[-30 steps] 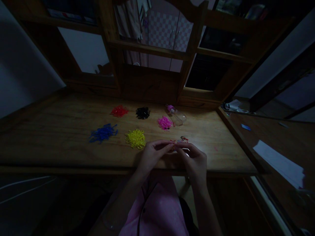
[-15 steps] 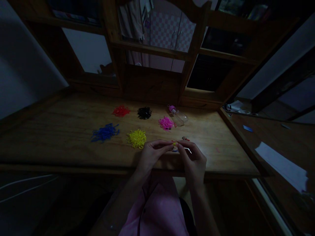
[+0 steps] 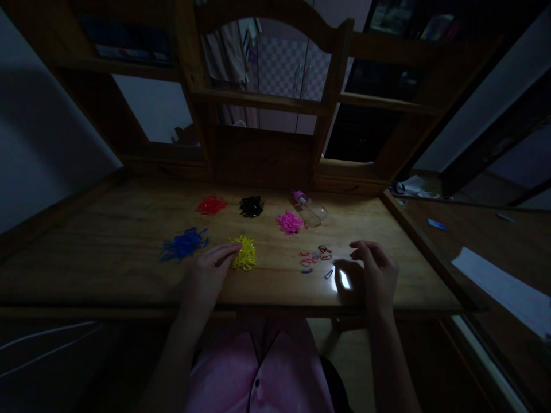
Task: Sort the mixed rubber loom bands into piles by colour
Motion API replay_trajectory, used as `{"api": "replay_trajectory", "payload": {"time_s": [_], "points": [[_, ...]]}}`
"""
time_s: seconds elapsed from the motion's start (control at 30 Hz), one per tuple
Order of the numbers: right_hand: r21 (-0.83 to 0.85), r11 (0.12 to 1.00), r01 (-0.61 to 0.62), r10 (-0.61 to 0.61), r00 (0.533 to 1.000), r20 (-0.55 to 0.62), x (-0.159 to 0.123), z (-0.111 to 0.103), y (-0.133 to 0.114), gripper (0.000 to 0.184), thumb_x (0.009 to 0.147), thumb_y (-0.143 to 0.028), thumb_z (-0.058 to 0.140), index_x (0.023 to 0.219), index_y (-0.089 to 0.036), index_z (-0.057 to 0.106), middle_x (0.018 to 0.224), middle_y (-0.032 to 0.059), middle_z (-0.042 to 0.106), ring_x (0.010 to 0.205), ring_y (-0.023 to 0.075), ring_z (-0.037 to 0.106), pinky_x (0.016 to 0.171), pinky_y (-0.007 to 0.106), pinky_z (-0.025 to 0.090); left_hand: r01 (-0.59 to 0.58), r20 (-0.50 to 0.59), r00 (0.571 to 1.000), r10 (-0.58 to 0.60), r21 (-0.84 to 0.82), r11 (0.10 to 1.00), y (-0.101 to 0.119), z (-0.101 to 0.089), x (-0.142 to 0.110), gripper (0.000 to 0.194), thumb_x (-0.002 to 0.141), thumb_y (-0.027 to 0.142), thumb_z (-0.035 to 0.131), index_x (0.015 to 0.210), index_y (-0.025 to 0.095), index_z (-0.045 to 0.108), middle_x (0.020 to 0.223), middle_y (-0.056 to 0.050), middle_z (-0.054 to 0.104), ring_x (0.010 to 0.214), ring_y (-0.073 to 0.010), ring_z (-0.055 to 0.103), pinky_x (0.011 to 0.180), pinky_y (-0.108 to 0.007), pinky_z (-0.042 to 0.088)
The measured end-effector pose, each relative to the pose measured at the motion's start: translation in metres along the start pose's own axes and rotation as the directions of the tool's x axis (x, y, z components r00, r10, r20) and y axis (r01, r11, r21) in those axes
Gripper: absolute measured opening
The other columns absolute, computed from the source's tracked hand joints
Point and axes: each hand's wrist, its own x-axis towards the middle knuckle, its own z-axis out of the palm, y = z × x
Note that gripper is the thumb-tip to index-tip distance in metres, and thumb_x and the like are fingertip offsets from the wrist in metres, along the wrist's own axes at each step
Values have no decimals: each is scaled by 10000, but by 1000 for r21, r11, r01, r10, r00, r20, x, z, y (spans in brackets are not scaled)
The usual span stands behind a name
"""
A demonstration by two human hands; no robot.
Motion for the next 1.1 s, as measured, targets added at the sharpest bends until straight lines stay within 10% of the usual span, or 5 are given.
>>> {"api": "replay_trajectory", "payload": {"time_s": [0.27,0.43,0.63,0.93,1.1], "points": [[-20,1000,-22,23,999,32,-3,3,2,252,882,-405,592,833,-185,704,729,14,655,678,170,628,655,279,466,-236,-40,968,247,173,956,54,10,-6,220,935,259,544,1089,234,698,1151,-55,660,1081,-216,618,1013,-391,483],[-19,1000,-15,16,998,56,-3,1,5,273,894,-419,576,843,-184,705,727,19,660,691,180,624,655,286,461,-329,266,915,303,57,943,86,58,-18,296,939,167,520,1204,251,622,1185,-53,601,1121,-203,582,1010,-351,482],[17,997,-69,67,993,100,-4,0,11,280,877,-445,593,844,-192,708,796,33,704,727,190,650,661,286,484,-293,423,875,237,71,953,78,96,-10,192,932,158,519,1070,214,640,1110,-61,591,1059,-220,576,946,-367,488],[5,999,-48,47,990,130,-4,1,14,259,883,-419,580,860,-194,706,830,41,712,755,189,656,682,296,490,-286,529,827,193,99,953,72,91,-4,40,899,213,589,872,202,616,982,-48,595,971,-231,584,884,-381,479],[-54,988,147,-126,952,280,-3,8,20,403,857,-318,631,1247,-226,591,1185,98,650,1034,240,620,814,356,517,-237,554,816,168,55,970,72,84,-3,76,905,235,587,856,207,638,984,-37,598,972,-220,585,880,-366,470]]}}
